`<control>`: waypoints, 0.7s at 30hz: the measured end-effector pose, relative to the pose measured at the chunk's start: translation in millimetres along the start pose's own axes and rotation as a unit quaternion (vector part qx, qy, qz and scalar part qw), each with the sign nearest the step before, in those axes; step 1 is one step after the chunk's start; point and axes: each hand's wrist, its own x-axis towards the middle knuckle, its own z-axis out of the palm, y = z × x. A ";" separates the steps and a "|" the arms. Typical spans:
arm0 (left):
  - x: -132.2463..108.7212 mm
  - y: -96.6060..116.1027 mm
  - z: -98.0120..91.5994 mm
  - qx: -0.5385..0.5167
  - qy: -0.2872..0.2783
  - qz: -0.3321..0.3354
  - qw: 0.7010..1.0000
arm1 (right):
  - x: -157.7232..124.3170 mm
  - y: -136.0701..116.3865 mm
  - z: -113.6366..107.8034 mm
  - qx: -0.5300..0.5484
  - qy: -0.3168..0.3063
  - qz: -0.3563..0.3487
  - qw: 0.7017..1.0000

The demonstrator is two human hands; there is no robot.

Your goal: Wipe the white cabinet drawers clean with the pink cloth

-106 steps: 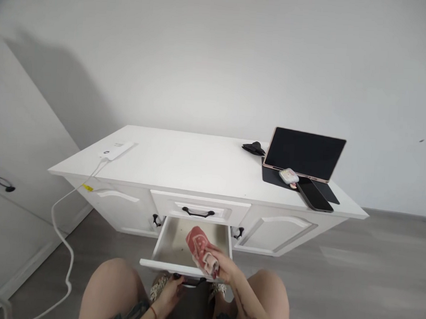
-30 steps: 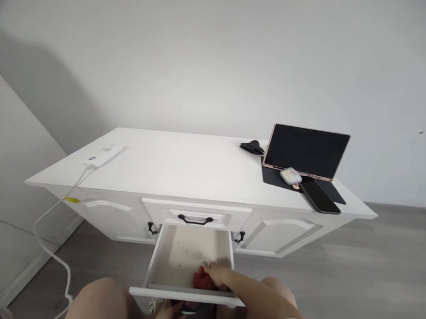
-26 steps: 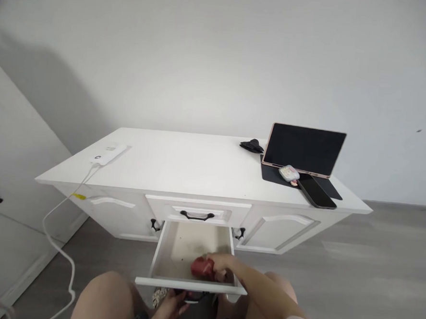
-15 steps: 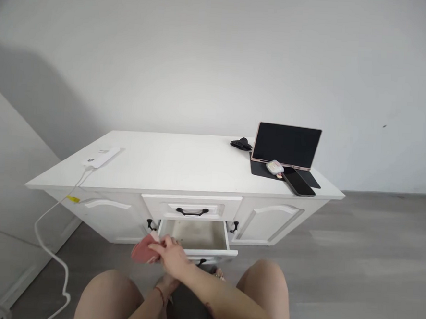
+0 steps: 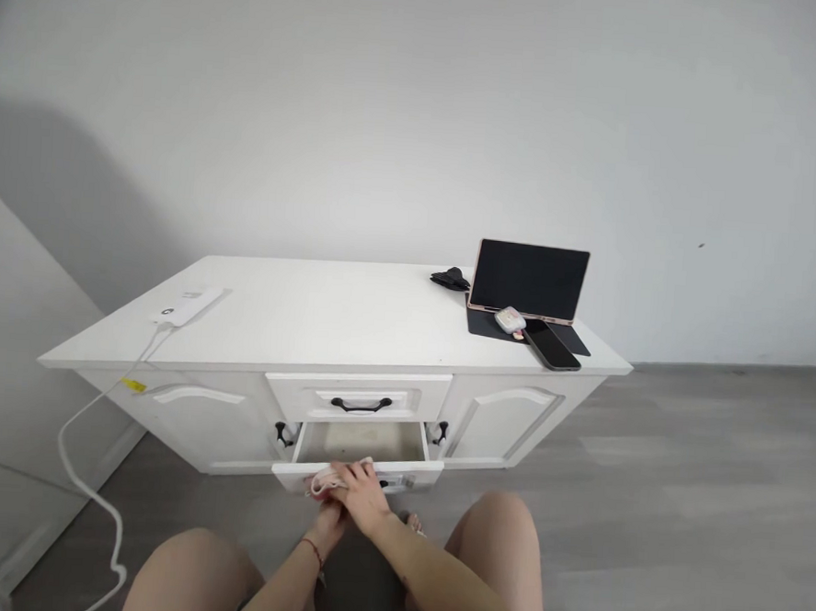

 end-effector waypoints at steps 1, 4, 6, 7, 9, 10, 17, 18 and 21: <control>2.4 0.0 -5.4 -0.013 -0.002 -0.014 1.000 | -8.1 6.3 -4.9 0.000 0.005 0.012 1.000; 8.8 -0.6 -15.3 -0.043 -0.015 -0.059 0.997 | -33.9 26.5 -20.9 0.010 0.015 0.046 0.999; 11.6 -1.8 -16.8 -0.051 -0.020 -0.080 0.995 | -52.4 40.2 -28.7 0.015 0.021 0.071 0.997; 12.6 -2.6 -16.7 -0.055 -0.019 -0.087 0.995 | -62.2 46.6 -30.9 0.014 0.026 0.090 0.996; 13.8 -4.1 -16.3 -0.063 -0.016 -0.094 0.993 | -82.0 58.1 -31.3 0.014 0.050 0.144 0.988; 14.3 -4.8 -16.2 -0.067 -0.016 -0.096 0.993 | -91.4 62.7 -29.6 0.017 0.070 0.177 0.982; 16.7 -6.5 -18.2 -0.079 -0.019 -0.107 0.991 | -116.7 67.0 11.7 0.140 0.198 0.421 0.874; 16.6 -6.3 -18.2 -0.078 -0.018 -0.108 0.991 | -113.9 64.6 19.9 0.162 0.195 0.456 0.853; 15.5 -5.5 -17.8 -0.074 -0.015 -0.109 0.991 | -101.1 56.7 41.4 0.205 0.155 0.493 0.831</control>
